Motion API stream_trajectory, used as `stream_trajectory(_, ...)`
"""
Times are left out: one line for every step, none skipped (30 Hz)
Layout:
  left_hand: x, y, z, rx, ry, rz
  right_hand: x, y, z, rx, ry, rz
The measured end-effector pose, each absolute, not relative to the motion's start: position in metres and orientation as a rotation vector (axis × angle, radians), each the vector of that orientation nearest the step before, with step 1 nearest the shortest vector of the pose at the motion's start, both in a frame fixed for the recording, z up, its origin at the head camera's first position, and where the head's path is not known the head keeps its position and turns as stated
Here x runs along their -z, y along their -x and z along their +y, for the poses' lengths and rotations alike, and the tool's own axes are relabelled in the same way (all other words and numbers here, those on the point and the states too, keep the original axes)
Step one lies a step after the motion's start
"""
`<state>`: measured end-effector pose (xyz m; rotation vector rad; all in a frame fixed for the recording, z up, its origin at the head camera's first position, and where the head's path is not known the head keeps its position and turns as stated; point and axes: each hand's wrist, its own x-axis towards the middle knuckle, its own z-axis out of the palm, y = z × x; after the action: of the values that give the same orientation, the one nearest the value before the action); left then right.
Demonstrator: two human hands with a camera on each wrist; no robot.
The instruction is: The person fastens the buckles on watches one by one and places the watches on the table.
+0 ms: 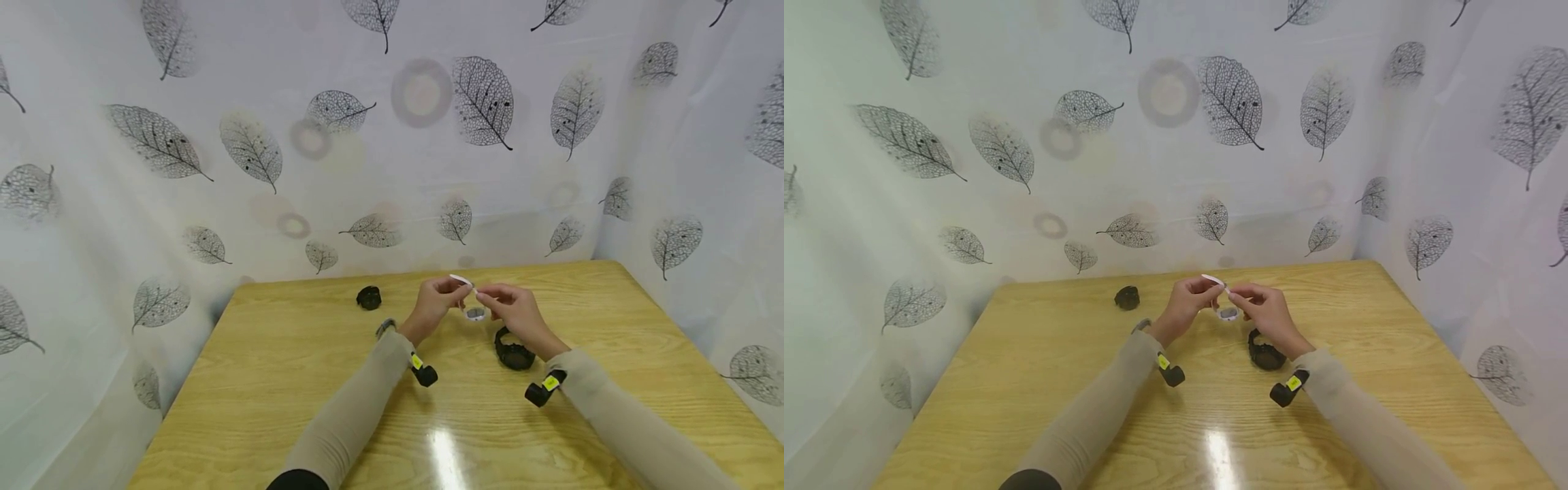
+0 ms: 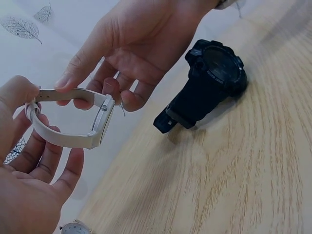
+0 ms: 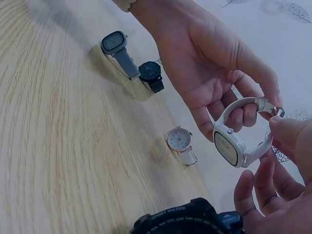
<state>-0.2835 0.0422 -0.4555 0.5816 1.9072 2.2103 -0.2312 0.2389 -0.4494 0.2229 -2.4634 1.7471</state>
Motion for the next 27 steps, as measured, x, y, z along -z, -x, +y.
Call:
stream_trajectory(0.456,0.284,0.042,-2.203,-0.584,1.911,0.45,0.231,0.238,-1.744,-0.219,-2.463)
stream_trajectory(0.456,0.284,0.041,-2.193,-0.591,1.915,0.45,0.232,0.238,-1.739,-0.223,-2.465)
stream_trajectory(0.456,0.284,0.04,-2.185,-0.597,1.919,0.45,0.231,0.237,-1.736,-0.223,-2.464)
stream_trajectory(0.457,0.284,0.039,-2.175,-0.605,1.921,0.45,0.231,0.237,-1.734,-0.222,-2.465)
stream_trajectory(0.457,0.284,0.039,-2.166,-0.613,1.922,0.449,0.231,0.236,-1.738,-0.215,-2.462)
stream_trajectory(0.457,0.284,0.038,-2.153,-0.621,1.923,0.449,0.23,0.235,-1.739,-0.218,-2.461)
stream_trajectory(0.458,0.285,0.037,-2.143,-0.63,1.923,0.449,0.23,0.235,-1.742,-0.219,-2.458)
stream_trajectory(0.458,0.285,0.037,-2.131,-0.637,1.925,0.449,0.23,0.235,-1.739,-0.222,-2.458)
stream_trajectory(0.459,0.285,0.036,-2.126,-0.64,1.926,0.449,0.23,0.234,-1.737,-0.223,-2.457)
stream_trajectory(0.459,0.285,0.036,-2.122,-0.642,1.926,0.449,0.229,0.234,-1.736,-0.227,-2.458)
stream_trajectory(0.46,0.284,0.036,-2.118,-0.641,1.929,0.45,0.229,0.234,-1.732,-0.237,-2.459)
stream_trajectory(0.46,0.284,0.035,-2.117,-0.638,1.933,0.45,0.229,0.233,-1.733,-0.241,-2.459)
stream_trajectory(0.461,0.284,0.035,-2.118,-0.637,1.936,0.45,0.228,0.233,-1.738,-0.244,-2.46)
stream_trajectory(0.461,0.284,0.036,-2.121,-0.635,1.942,0.449,0.228,0.233,-1.745,-0.242,-2.461)
stream_trajectory(0.461,0.283,0.036,-2.127,-0.633,1.945,0.449,0.228,0.233,-1.752,-0.244,-2.464)
stream_trajectory(0.461,0.283,0.036,-2.132,-0.629,1.95,0.448,0.228,0.233,-1.76,-0.246,-2.464)
stream_trajectory(0.461,0.283,0.037,-2.138,-0.624,1.957,0.448,0.228,0.233,-1.766,-0.252,-2.467)
stream_trajectory(0.461,0.282,0.038,-2.145,-0.617,1.963,0.447,0.228,0.234,-1.773,-0.252,-2.468)
stream_trajectory(0.46,0.282,0.038,-2.153,-0.612,1.969,0.447,0.229,0.234,-1.775,-0.258,-2.473)
stream_trajectory(0.459,0.282,0.039,-2.161,-0.605,1.976,0.446,0.229,0.235,-1.77,-0.269,-2.481)
stream_trajectory(0.458,0.281,0.04,-2.172,-0.599,1.98,0.444,0.23,0.236,-1.768,-0.284,-2.488)
stream_trajectory(0.457,0.281,0.04,-2.183,-0.594,1.983,0.443,0.231,0.237,-1.759,-0.307,-2.5)
stream_trajectory(0.456,0.281,0.041,-2.194,-0.59,1.985,0.441,0.232,0.238,-1.741,-0.329,-2.516)
stream_trajectory(0.454,0.281,0.041,-2.206,-0.586,1.984,0.438,0.233,0.239,-1.725,-0.35,-2.528)
stream_trajectory(0.453,0.281,0.042,-2.213,-0.585,1.981,0.435,0.234,0.24,-1.708,-0.366,-2.539)
stream_trajectory(0.452,0.281,0.042,-2.222,-0.583,1.983,0.432,0.235,0.241,-1.684,-0.386,-2.548)
stream_trajectory(0.451,0.282,0.042,-2.231,-0.585,1.981,0.428,0.236,0.242,-1.659,-0.401,-2.557)
